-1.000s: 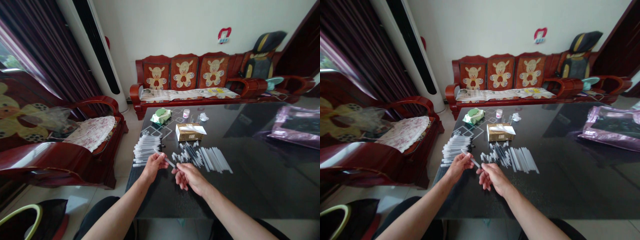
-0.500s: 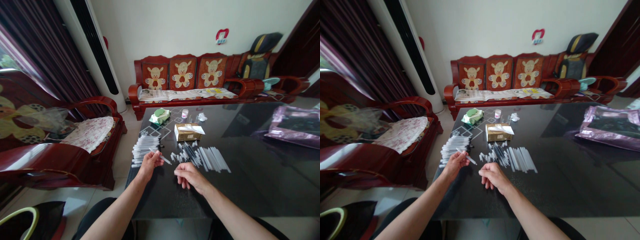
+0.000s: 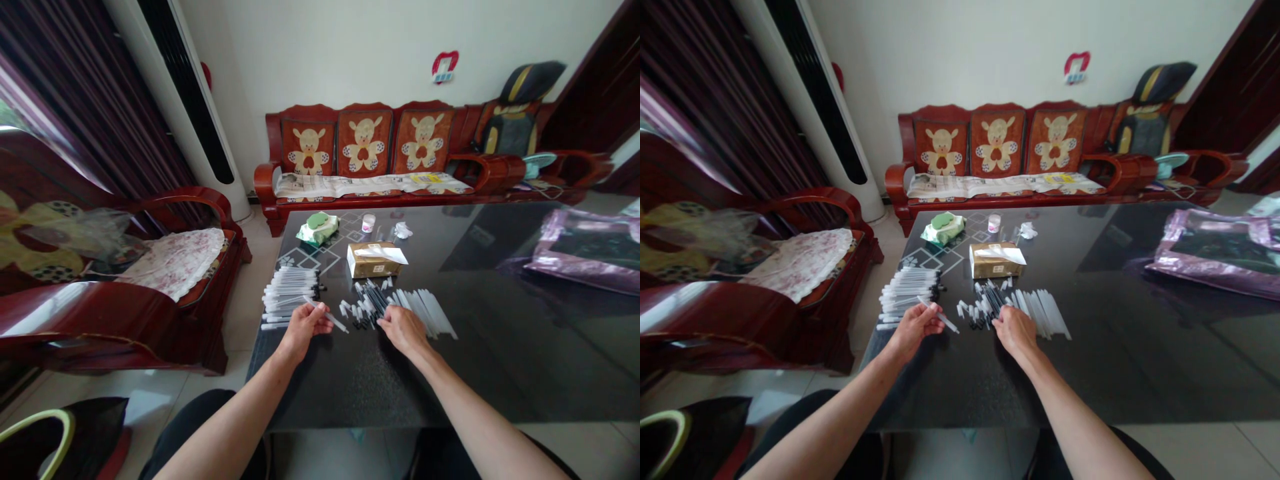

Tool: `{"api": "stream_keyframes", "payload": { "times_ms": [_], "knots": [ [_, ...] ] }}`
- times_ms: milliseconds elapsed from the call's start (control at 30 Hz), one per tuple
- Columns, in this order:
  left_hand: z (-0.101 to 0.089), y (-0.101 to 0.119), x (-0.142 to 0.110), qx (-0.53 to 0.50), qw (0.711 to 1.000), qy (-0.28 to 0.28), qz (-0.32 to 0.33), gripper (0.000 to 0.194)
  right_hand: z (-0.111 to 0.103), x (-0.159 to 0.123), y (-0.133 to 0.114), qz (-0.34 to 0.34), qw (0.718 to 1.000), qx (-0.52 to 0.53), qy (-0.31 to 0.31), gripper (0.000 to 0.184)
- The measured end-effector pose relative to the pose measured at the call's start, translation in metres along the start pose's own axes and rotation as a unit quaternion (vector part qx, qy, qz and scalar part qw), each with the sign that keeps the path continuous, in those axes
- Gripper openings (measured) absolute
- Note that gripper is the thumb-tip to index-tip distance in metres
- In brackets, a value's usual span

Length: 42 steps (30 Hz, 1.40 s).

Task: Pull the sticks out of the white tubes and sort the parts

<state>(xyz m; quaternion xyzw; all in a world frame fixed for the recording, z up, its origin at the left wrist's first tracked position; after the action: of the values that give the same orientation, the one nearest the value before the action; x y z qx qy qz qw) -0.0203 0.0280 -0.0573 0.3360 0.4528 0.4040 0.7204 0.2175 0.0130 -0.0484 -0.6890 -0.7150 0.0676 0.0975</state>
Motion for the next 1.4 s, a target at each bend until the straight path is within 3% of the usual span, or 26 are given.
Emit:
{"api": "stream_keyframes", "payload": {
  "times_ms": [100, 167, 300, 400, 567, 700, 833, 933, 1133, 1400],
  "knots": [
    [0.001, 0.000, -0.002, 0.005, 1.000, -0.007, 0.002, 0.035, -0.004, -0.003, -0.010, -0.035, 0.998, 0.048, 0.032, 0.019],
    [0.003, -0.001, -0.003, 0.009, 1.000, -0.014, 0.003, 0.035, -0.005, -0.009, -0.020, -0.082, 0.983, 0.167, 0.005, 0.027],
    [0.005, -0.003, -0.004, 0.012, 0.999, -0.035, 0.005, 0.035, 0.000, -0.023, -0.044, -0.138, 0.893, 0.407, -0.133, 0.036],
    [0.003, -0.002, -0.002, 0.009, 0.999, -0.032, 0.006, 0.035, 0.003, -0.028, -0.053, -0.151, 0.873, 0.439, -0.150, 0.029],
    [-0.015, 0.017, 0.007, -0.030, 0.997, 0.050, 0.043, 0.035, -0.007, -0.023, -0.037, -0.172, 0.905, 0.361, -0.145, 0.025],
    [-0.032, 0.037, 0.013, -0.089, 0.981, 0.134, 0.109, 0.033, -0.023, -0.013, -0.011, -0.190, 0.956, 0.209, -0.077, 0.031],
    [-0.036, 0.039, 0.013, -0.096, 0.979, 0.140, 0.116, 0.033, -0.033, -0.004, 0.015, -0.079, 0.997, 0.004, -0.013, 0.030],
    [-0.032, 0.034, 0.013, -0.080, 0.985, 0.116, 0.098, 0.034, -0.033, 0.000, 0.026, -0.021, 0.997, -0.066, -0.036, 0.027],
    [-0.024, 0.027, 0.011, -0.053, 0.991, 0.096, 0.078, 0.036, -0.035, 0.000, 0.030, 0.006, 0.993, -0.088, -0.074, 0.021],
    [-0.023, 0.024, 0.010, -0.036, 0.993, 0.082, 0.076, 0.035, -0.031, -0.007, 0.028, -0.017, 0.987, -0.039, -0.154, 0.005]
  ]
}}
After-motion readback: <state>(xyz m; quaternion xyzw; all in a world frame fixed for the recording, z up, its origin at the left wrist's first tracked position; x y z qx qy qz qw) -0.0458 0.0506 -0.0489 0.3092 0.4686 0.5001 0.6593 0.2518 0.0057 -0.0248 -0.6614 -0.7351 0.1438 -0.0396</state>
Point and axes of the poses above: each hand's wrist, its own x-axis towards the middle knuckle, its own z-axis out of the palm, y = z × x, the point moved 1 cm from there along x, towards the middle knuckle, and after that the axes turned 11 degrees about -z, right-handed, at the moved point
